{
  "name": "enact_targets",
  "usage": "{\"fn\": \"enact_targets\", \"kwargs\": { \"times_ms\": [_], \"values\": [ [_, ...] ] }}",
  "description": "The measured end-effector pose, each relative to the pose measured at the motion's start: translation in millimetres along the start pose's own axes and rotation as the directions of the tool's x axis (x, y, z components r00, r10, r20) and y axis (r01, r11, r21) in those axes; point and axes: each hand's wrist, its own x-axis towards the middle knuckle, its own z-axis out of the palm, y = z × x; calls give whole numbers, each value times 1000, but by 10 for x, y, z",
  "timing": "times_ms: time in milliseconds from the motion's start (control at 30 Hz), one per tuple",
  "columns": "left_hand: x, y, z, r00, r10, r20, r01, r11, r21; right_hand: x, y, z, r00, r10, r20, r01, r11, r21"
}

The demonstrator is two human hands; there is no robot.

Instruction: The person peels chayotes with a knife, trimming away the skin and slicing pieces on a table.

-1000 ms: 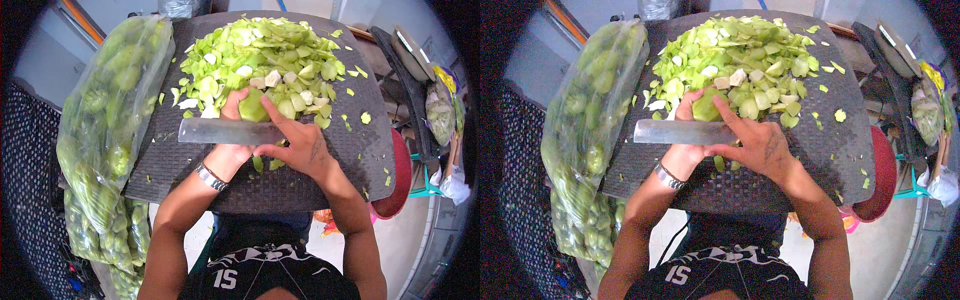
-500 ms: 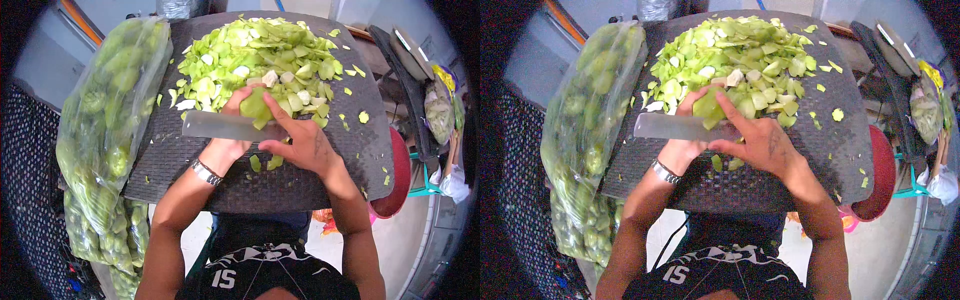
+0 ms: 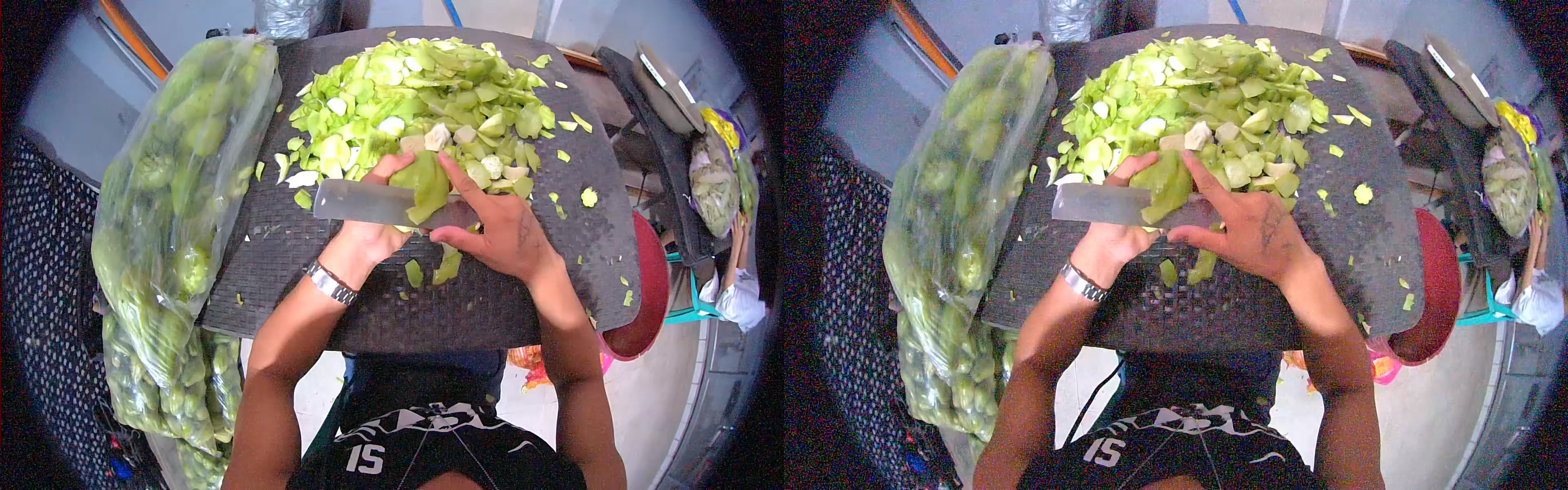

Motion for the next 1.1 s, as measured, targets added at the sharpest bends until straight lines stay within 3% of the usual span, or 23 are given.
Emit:
{"fn": "enact_targets", "kwargs": {
  "times_ms": [167, 200, 333, 433, 467, 533, 600, 667, 767, 967, 1100],
  "values": [
    [-67, 184, -147, 973, -116, 202, 122, 992, -18, 11, 117, -186, 990, 134, 53, -133, 991, -9],
    [-58, 203, -145, 965, -103, 239, 66, 986, 156, 22, 191, -180, 989, 146, 18, -145, 989, -11],
    [-126, -85, 226, 994, -81, -72, 94, 974, 206, 47, 164, -167, 984, 176, -22, -175, 984, 44],
    [-87, -18, 260, 981, -27, -194, 62, 983, 175, 32, 156, -110, 952, 304, 34, -306, 948, 88],
    [-104, 8, 229, 980, -4, -199, 52, 970, 239, 35, 166, -104, 933, 354, 64, -359, 927, 104],
    [-89, -24, 189, 969, 51, -240, 0, 978, 209, 48, 150, -97, 942, 329, 69, -335, 936, 112],
    [-56, -49, 125, 975, 65, -211, -29, 985, 168, 25, 56, -35, 984, 179, 18, -180, 978, 104],
    [12, -68, 57, 994, 35, -103, -23, 994, 110, 14, -43, -11, 985, 159, 69, -163, 985, 54],
    [10, -130, -15, 996, 47, -79, -48, 999, -5, -4, -83, 4, 966, 205, 157, -215, 976, 48],
    [-41, -154, 63, 988, 31, -151, -27, 999, 28, -33, 84, 78, 999, 23, 36, -24, 1000, 11],
    [16, -157, -145, 988, 54, -141, -45, 997, 62, -28, 70, 27, 996, 51, 72, -52, 999, 13]
  ]
}}
